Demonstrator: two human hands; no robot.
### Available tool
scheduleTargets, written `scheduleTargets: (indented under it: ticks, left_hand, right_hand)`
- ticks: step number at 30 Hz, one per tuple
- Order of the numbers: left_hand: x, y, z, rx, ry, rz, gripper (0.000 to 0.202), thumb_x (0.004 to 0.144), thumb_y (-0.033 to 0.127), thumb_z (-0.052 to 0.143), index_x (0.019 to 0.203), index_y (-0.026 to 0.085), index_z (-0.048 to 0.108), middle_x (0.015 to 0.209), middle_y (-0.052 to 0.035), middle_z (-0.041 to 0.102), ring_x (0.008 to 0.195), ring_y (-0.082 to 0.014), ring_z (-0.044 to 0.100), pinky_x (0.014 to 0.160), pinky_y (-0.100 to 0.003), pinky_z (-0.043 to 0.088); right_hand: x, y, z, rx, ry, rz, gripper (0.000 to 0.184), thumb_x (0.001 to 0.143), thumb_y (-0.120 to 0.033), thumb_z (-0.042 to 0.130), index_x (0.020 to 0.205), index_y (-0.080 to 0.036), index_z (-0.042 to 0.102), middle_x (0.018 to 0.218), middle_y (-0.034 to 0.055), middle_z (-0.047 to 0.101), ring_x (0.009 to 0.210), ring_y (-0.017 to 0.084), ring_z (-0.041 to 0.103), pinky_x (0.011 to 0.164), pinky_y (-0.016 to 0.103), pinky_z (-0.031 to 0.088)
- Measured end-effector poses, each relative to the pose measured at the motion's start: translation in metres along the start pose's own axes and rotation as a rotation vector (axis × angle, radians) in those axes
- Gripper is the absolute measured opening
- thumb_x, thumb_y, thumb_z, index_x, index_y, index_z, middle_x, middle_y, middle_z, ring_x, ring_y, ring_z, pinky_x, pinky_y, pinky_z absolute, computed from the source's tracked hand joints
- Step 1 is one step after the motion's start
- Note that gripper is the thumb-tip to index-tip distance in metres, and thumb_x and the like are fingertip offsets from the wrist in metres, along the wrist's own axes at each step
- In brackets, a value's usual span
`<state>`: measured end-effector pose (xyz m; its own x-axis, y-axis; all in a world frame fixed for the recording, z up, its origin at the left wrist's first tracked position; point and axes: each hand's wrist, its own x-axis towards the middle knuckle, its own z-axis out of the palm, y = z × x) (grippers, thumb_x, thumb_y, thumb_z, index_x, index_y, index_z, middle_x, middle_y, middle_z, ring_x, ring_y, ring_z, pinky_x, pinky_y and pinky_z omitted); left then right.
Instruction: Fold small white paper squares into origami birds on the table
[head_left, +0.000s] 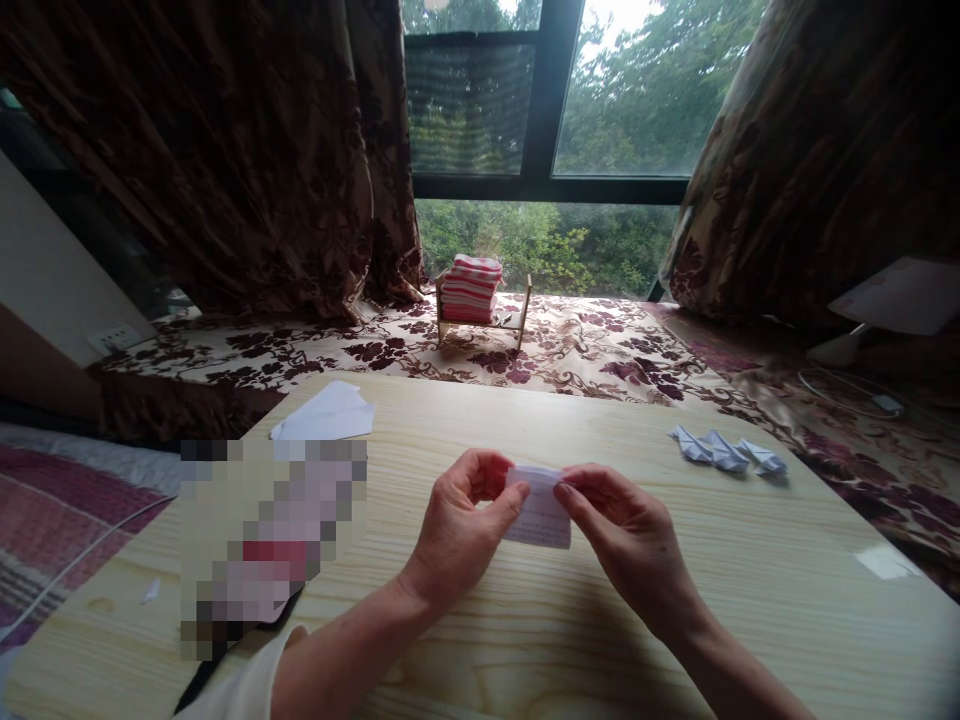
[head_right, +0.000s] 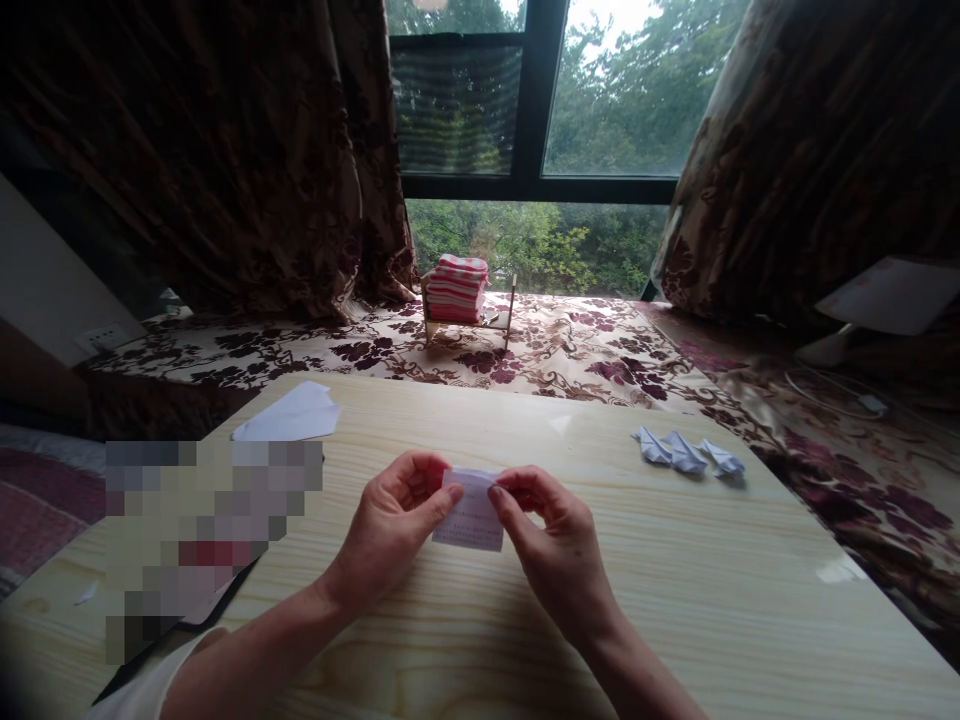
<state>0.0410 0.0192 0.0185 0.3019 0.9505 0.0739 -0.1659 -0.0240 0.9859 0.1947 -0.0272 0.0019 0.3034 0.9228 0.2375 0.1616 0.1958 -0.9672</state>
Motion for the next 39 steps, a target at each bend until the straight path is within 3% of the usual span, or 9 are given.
scheduleTargets:
  ticks: [2,4,7,9,17,27,32,39]
  left_hand:
    - [0.0016,0.0008,-0.0003,-0.084,-0.018,-0.073,0.043,0.066,0.028,0.075,0.103,0.017,0.055,0.066,0.0047,0.057,0.062,-0.0092,0.053,0.06,-0.02,0.041]
    - [0.0023,0.0014,-0.0005,-0.152,-0.064,-0.182,0.054,0.064,0.031,0.077,0.11,0.016,0.054,0.069,0.0026,0.061,0.064,-0.0105,0.056,0.062,-0.022,0.042]
    - [0.0011,0.0009,-0.0002,-0.142,-0.165,-0.273,0.038,0.067,0.038,0.073,0.091,0.009,0.066,0.074,-0.0049,0.067,0.069,-0.0138,0.058,0.067,-0.025,0.044]
    - [-0.0005,0.0,0.0003,-0.073,-0.186,-0.25,0.033,0.07,0.039,0.07,0.08,0.008,0.07,0.073,-0.0065,0.067,0.068,-0.0145,0.057,0.065,-0.025,0.043]
    - [-0.0016,0.0001,0.0016,0.066,-0.161,-0.188,0.029,0.072,0.038,0.066,0.076,0.009,0.07,0.069,-0.0048,0.066,0.063,-0.014,0.054,0.059,-0.024,0.04]
    - [-0.002,-0.0018,0.0023,0.061,-0.157,-0.197,0.027,0.072,0.037,0.066,0.069,0.01,0.069,0.063,-0.0025,0.062,0.058,-0.0115,0.049,0.054,-0.023,0.036]
    - [-0.002,-0.0023,0.0027,0.031,-0.144,-0.189,0.028,0.07,0.037,0.068,0.066,0.01,0.069,0.058,-0.0007,0.059,0.053,-0.0088,0.043,0.05,-0.021,0.031]
    - [-0.0013,-0.0012,-0.0002,0.007,-0.159,-0.223,0.037,0.069,0.048,0.069,0.068,0.011,0.068,0.06,-0.0011,0.059,0.055,-0.0102,0.047,0.053,-0.022,0.035]
  right_hand:
    - [0.0001,0.0005,0.0006,-0.008,0.003,-0.016,0.017,0.076,-0.036,0.069,0.079,-0.019,0.065,0.076,0.004,0.066,0.069,0.017,0.061,0.063,0.027,0.051]
    - [0.0002,0.0015,0.0013,-0.009,-0.006,-0.021,0.017,0.076,-0.035,0.068,0.078,-0.019,0.065,0.076,0.0039,0.066,0.068,0.016,0.061,0.062,0.027,0.051]
    - [0.0006,0.0046,0.0018,-0.013,-0.038,-0.026,0.018,0.076,-0.037,0.068,0.076,-0.019,0.065,0.075,0.0039,0.066,0.067,0.016,0.061,0.06,0.026,0.052]
    - [0.0007,0.0067,0.0018,-0.021,-0.045,-0.039,0.019,0.075,-0.037,0.068,0.076,-0.018,0.065,0.074,0.0038,0.066,0.065,0.016,0.061,0.059,0.026,0.052]
    - [0.0003,0.0064,0.0024,-0.027,-0.044,-0.002,0.02,0.077,-0.039,0.066,0.078,-0.019,0.065,0.073,0.0034,0.065,0.065,0.016,0.06,0.06,0.026,0.051]
    - [-0.0022,0.0062,0.004,-0.022,-0.04,0.013,0.021,0.08,-0.039,0.063,0.079,-0.018,0.062,0.071,0.0025,0.064,0.065,0.015,0.058,0.058,0.025,0.048]
    - [-0.002,0.003,0.004,-0.057,-0.03,-0.038,0.02,0.081,-0.037,0.062,0.075,-0.018,0.061,0.082,0.0039,0.063,0.07,0.015,0.059,0.06,0.024,0.049]
    - [-0.0025,-0.0001,0.0037,-0.108,-0.03,-0.08,0.019,0.081,-0.037,0.061,0.075,-0.019,0.06,0.079,0.0038,0.063,0.067,0.015,0.059,0.058,0.025,0.049]
